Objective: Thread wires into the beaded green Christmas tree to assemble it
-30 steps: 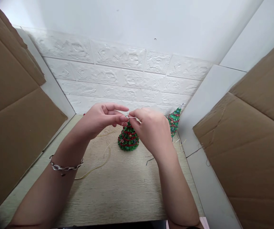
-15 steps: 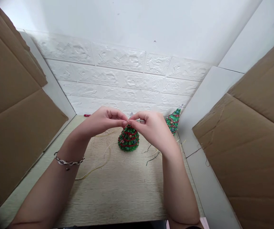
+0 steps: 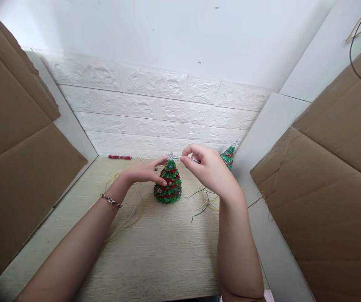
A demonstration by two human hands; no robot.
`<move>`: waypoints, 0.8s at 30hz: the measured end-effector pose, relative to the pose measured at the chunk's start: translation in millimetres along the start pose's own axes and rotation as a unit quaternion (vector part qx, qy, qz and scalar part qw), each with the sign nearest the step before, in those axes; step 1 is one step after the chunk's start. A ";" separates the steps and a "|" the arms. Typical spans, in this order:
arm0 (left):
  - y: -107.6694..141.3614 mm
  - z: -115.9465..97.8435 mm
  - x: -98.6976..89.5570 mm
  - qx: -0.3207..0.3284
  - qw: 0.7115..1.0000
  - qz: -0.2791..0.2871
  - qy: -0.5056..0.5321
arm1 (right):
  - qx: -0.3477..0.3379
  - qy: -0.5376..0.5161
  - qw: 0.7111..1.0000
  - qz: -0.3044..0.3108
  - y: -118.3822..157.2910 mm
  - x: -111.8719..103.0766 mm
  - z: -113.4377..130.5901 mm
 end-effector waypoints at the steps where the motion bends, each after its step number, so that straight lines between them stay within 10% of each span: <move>1: -3.7 4.3 8.9 0.006 1.000 0.022 0.009 | 0.002 0.000 1.000 -0.006 -0.1 -1.7 -1.8; 6: -14.0 14.2 31.4 0.022 0.997 0.038 0.059 | 0.014 0.001 0.999 -0.031 -1.8 -5.9 -5.4; 13: -5.8 -12.7 14.9 0.002 0.993 -0.099 0.065 | 0.018 -0.008 0.995 -0.096 0.7 -16.8 -0.4; 18: 11.4 -48.2 -11.7 -0.018 0.948 -0.271 -0.163 | -0.020 0.011 0.993 -0.115 1.7 -11.6 4.9; 24: 27.0 -56.3 -26.1 -0.102 0.893 -0.327 -0.291 | -0.130 0.144 0.968 -0.160 -0.7 -3.8 21.2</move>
Point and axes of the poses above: each hand's wrist, its own y-axis away from the middle knuckle, its own x-axis out of the palm, z = x × y, the point moved 7 cm from there along -y, towards the middle knuckle, and after that the axes turned 2 degrees about z, right-handed, at the moved point
